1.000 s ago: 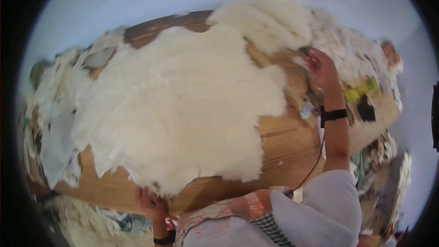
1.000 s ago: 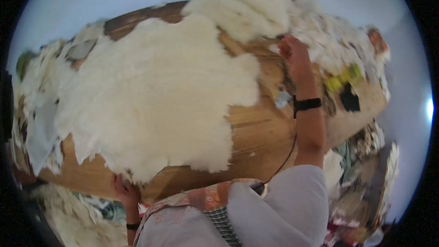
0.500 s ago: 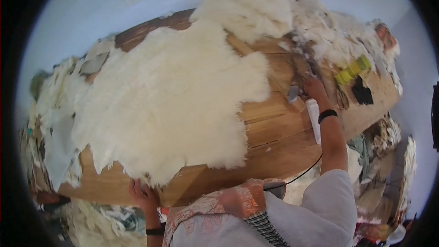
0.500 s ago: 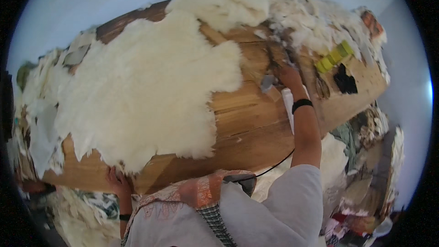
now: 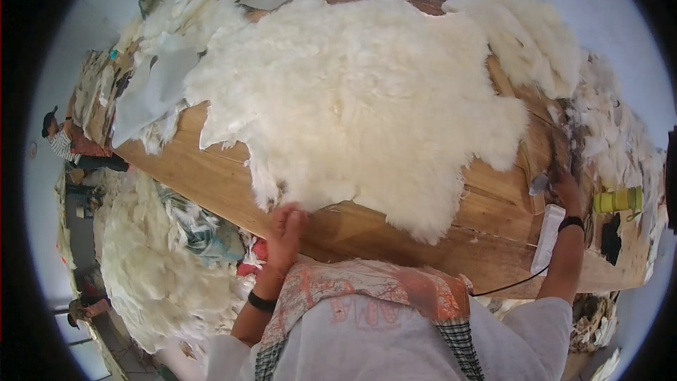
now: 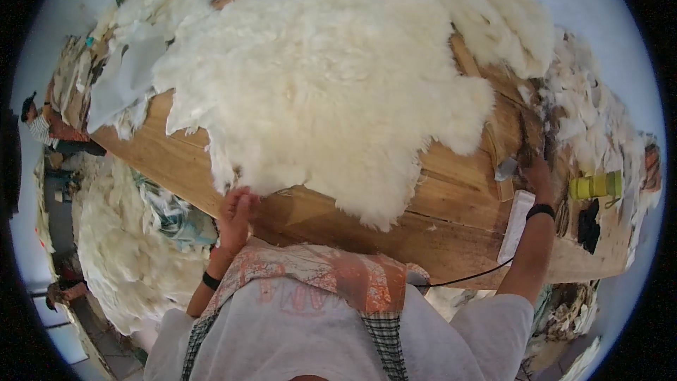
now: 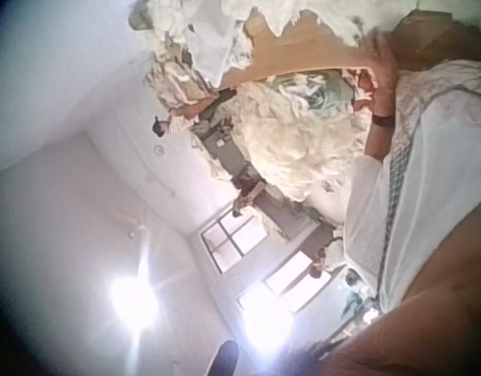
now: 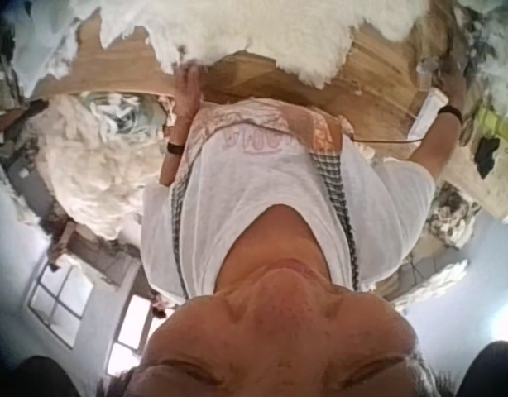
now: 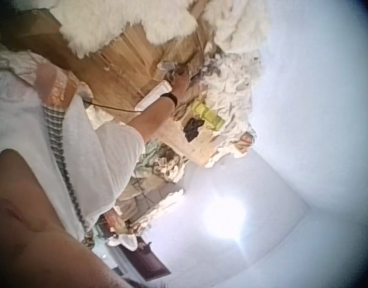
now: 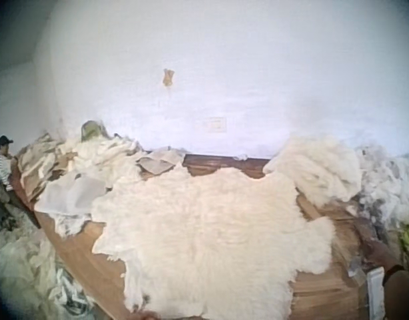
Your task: Cutting, arranging, and hand-sewing pieces of sheepskin at a workshop table.
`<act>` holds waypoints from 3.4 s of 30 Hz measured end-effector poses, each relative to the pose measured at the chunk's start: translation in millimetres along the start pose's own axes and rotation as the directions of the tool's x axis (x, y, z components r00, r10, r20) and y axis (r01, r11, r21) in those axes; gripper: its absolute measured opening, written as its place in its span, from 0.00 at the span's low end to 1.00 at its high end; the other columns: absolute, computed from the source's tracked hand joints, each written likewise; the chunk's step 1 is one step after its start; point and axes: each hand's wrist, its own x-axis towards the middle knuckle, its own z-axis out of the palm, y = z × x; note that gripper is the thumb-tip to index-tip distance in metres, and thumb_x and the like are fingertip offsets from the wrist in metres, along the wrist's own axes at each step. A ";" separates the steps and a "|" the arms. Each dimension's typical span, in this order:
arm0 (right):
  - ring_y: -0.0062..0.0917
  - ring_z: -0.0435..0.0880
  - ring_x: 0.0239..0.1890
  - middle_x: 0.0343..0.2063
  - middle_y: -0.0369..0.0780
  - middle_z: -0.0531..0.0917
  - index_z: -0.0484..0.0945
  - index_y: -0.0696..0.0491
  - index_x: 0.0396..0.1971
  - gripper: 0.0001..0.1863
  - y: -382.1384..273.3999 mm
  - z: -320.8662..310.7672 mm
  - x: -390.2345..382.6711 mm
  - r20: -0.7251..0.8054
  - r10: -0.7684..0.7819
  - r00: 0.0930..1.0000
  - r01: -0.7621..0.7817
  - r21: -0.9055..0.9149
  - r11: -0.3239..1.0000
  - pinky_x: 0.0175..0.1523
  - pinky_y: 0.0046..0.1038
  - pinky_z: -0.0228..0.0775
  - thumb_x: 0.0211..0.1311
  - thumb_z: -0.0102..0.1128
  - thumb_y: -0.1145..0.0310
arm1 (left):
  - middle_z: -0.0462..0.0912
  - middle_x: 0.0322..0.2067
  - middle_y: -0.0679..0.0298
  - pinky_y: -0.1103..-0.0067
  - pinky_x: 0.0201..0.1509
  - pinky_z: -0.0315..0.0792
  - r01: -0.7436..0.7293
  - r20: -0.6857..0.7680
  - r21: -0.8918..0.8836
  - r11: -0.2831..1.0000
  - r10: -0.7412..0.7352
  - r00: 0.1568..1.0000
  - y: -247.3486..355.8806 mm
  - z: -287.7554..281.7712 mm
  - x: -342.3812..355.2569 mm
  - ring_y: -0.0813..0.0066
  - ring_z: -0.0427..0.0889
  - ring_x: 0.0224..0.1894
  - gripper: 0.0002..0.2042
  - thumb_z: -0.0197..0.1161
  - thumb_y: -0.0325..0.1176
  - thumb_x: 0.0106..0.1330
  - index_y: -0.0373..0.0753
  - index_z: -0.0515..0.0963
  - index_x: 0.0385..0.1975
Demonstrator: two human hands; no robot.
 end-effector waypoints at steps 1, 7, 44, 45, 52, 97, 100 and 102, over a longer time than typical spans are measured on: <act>0.50 0.74 0.46 0.39 0.56 0.77 0.71 0.60 0.45 0.22 25.6 0.9 -0.3 0.007 0.125 0.992 -0.125 -0.016 0.992 0.49 0.46 0.66 0.50 0.57 0.65 | 0.73 0.51 0.52 0.72 0.54 0.70 0.305 0.308 -0.193 0.933 -0.238 0.921 17.2 13.3 1.1 0.63 0.72 0.53 0.14 0.53 0.33 0.68 0.34 0.70 0.50; 0.52 0.77 0.42 0.34 0.54 0.80 0.74 0.60 0.43 0.21 -58.5 -64.1 -14.4 -0.275 0.340 0.899 -0.320 0.116 0.940 0.48 0.46 0.67 0.53 0.58 0.61 | 0.69 0.56 0.50 0.71 0.58 0.69 0.830 0.761 -0.396 0.392 -0.367 0.536 31.4 44.5 14.4 0.62 0.70 0.58 0.20 0.52 0.37 0.69 0.33 0.62 0.57; 0.15 0.73 0.31 0.31 0.35 0.76 0.70 0.58 0.46 0.21 -261.8 -34.2 -316.9 0.488 -0.138 0.862 -0.449 0.861 0.238 0.34 0.19 0.67 0.54 0.66 0.68 | 0.79 0.41 0.64 0.72 0.46 0.75 0.871 0.939 -0.065 0.488 -0.265 0.218 39.9 141.0 -91.0 0.72 0.79 0.43 0.10 0.53 0.33 0.68 0.38 0.71 0.46; 0.15 0.73 0.31 0.31 0.35 0.76 0.70 0.58 0.46 0.21 -258.9 -36.2 -320.8 0.490 -0.140 0.860 -0.449 0.859 0.245 0.34 0.19 0.67 0.54 0.66 0.68 | 0.80 0.39 0.65 0.74 0.43 0.76 0.862 0.944 -0.058 0.504 -0.254 0.212 43.2 140.0 -93.4 0.74 0.80 0.41 0.10 0.54 0.34 0.68 0.38 0.73 0.44; 0.18 0.68 0.31 0.29 0.35 0.72 0.69 0.58 0.49 0.24 -228.8 -49.7 -330.8 0.625 -0.386 0.679 -0.412 0.759 0.505 0.36 0.22 0.63 0.58 0.60 0.59 | 0.80 0.32 0.67 0.78 0.34 0.74 0.886 0.922 -0.106 0.451 -0.290 0.258 47.0 140.0 -104.0 0.79 0.79 0.33 0.09 0.57 0.38 0.67 0.41 0.75 0.40; 0.13 0.64 0.11 0.12 0.30 0.67 0.72 0.54 0.22 0.30 -364.6 -83.6 -254.1 0.620 -0.431 0.656 -0.432 0.776 0.459 0.16 0.18 0.52 0.62 0.45 0.38 | 0.80 0.39 0.61 0.76 0.45 0.71 0.278 0.976 -0.066 0.958 0.004 0.218 75.5 92.2 -104.0 0.73 0.77 0.42 0.17 0.65 0.33 0.57 0.33 0.75 0.45; 0.13 0.63 0.11 0.12 0.30 0.67 0.72 0.54 0.22 0.31 -363.6 -92.9 -244.3 0.641 -0.429 0.637 -0.389 0.747 0.539 0.16 0.19 0.52 0.62 0.45 0.37 | 0.81 0.34 0.60 0.75 0.42 0.72 0.089 0.966 0.160 0.983 -0.174 0.192 82.6 80.4 -96.9 0.72 0.78 0.37 0.15 0.64 0.34 0.56 0.32 0.77 0.40; 0.13 0.63 0.11 0.12 0.30 0.67 0.72 0.54 0.21 0.31 -371.0 -97.0 -239.6 0.642 -0.448 0.623 -0.371 0.746 0.554 0.16 0.19 0.52 0.61 0.46 0.37 | 0.82 0.31 0.59 0.75 0.40 0.72 0.047 0.968 0.085 0.995 -0.094 0.234 47.1 94.3 -104.8 0.72 0.78 0.35 0.15 0.65 0.36 0.55 0.32 0.77 0.38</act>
